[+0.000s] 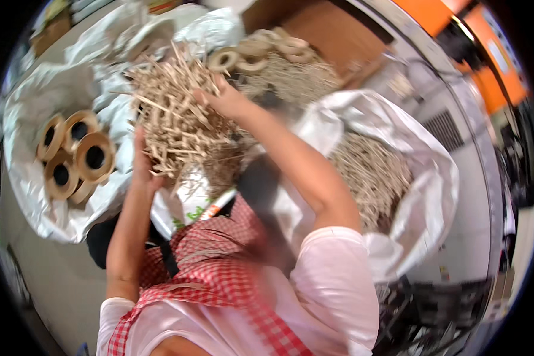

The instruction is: The person assembles small spools by inserting a black inner component into a tan circular outer ring and then places the assembled units into a large white bag containing wooden sticks.

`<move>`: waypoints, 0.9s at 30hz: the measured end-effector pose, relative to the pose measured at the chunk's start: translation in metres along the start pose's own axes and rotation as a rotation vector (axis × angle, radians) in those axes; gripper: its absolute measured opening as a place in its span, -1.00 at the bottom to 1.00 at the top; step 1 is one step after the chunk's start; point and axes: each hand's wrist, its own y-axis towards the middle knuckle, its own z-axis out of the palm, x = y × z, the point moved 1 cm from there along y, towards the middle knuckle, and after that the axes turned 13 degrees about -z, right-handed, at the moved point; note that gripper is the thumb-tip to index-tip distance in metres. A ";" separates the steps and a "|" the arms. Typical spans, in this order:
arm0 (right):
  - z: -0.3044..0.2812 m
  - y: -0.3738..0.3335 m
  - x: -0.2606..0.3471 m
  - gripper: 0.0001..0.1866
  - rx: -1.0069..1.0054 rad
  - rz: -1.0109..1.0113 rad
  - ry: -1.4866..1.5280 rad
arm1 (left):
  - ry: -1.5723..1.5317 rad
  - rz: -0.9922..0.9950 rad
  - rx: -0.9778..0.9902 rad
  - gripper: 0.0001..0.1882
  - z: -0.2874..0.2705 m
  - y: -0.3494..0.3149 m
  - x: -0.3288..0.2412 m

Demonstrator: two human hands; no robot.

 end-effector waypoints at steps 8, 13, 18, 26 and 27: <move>-0.203 -0.174 0.111 -0.52 -0.454 0.193 0.011 | 0.372 -0.204 0.369 -0.13 0.212 -0.013 0.092; -0.268 -0.295 0.116 -0.60 -0.295 0.715 -0.328 | 0.423 -0.475 0.563 -0.08 0.221 0.033 0.206; -0.334 -0.380 0.073 -0.67 0.132 0.863 -1.205 | 1.444 0.080 0.716 -0.21 0.163 0.040 0.260; -0.279 -0.253 0.102 -0.59 -0.010 0.476 -1.201 | 1.972 1.170 0.906 -0.85 0.110 0.033 0.227; -0.270 -0.242 0.107 -0.58 0.064 0.439 -1.203 | 1.914 1.183 0.881 -0.87 0.108 0.032 0.227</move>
